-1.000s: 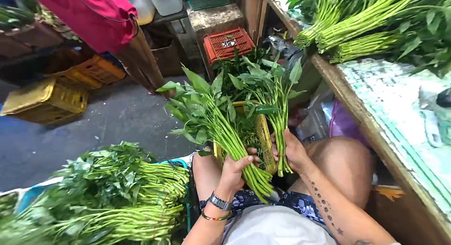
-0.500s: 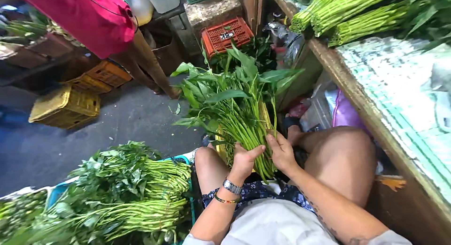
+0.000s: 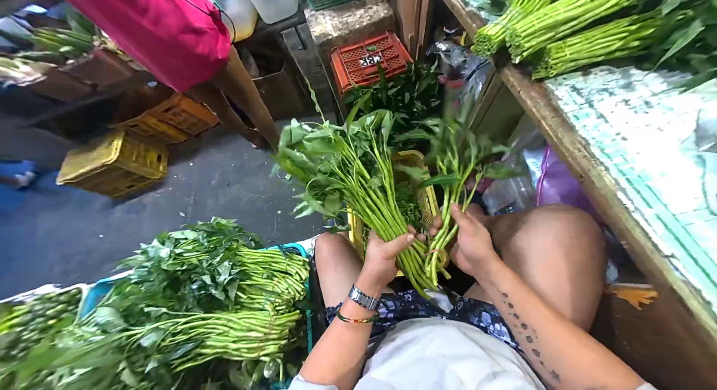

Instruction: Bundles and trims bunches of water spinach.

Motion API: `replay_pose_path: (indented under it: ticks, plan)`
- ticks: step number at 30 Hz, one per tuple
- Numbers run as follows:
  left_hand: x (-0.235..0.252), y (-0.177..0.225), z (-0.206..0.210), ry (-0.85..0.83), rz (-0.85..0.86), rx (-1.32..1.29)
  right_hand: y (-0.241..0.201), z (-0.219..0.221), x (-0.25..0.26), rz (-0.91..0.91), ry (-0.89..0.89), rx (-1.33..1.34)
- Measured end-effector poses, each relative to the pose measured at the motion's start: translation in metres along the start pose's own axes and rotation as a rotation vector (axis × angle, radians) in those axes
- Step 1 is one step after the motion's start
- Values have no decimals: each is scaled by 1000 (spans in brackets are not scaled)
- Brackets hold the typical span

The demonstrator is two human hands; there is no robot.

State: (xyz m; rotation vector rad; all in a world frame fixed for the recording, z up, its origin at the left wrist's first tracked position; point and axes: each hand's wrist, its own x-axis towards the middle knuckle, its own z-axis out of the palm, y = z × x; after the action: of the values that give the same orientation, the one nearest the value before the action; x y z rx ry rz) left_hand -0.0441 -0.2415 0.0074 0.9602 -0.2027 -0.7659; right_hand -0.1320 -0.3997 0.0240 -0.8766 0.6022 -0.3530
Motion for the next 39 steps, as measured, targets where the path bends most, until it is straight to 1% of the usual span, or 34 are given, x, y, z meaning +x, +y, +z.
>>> replay_pose_path:
  ticks: [2,4,6,8,11,13,15,16,17,19,21,22,25,26,27,29,31,34,37,39]
  plan:
    - [-3,1,-3,-34,-9,-89,-6,6,-6,119,14,184]
    - [-6,1,-5,-78,-9,-162,-9,8,-13,172,-69,296]
    - [-7,5,-6,-98,6,-217,-8,8,-20,208,-178,319]
    - [-5,12,-10,-94,27,-231,-10,6,-27,240,-257,258]
    - [-6,31,-17,-26,43,-206,-29,-4,-38,211,-368,94]
    - [-10,48,-22,28,44,-176,-44,-19,-39,180,-445,124]
    - [-14,58,-27,3,45,-162,-58,-27,-35,130,-533,184]
    - [-16,60,-27,-22,46,-144,-63,-24,-33,97,-552,173]
    - [-19,61,-24,-31,48,-111,-66,-14,-30,56,-535,127]
    - [-25,62,-9,-1,62,7,-66,19,-29,-30,-402,13]
    - [-32,60,10,92,92,170,-58,54,-27,-117,-303,-25]
    - [-34,58,15,133,97,263,-54,67,-26,-157,-304,-32]
    - [-41,59,23,247,104,546,-53,93,-26,-234,-277,-184]
    - [-44,62,24,275,109,615,-54,98,-28,-244,-241,-263]
    - [-46,64,25,280,145,628,-55,102,-29,-262,-201,-324]
    - [-48,66,23,231,206,594,-57,108,-29,-300,-126,-394]
    - [-49,62,17,143,244,480,-58,110,-30,-327,-86,-429]
    - [-48,55,9,-43,226,224,-57,109,-28,-368,-113,-463]
    - [-45,52,5,-157,247,112,-55,101,-26,-406,-146,-498]
    - [-42,51,0,-248,241,36,-57,97,-27,-427,-132,-546]
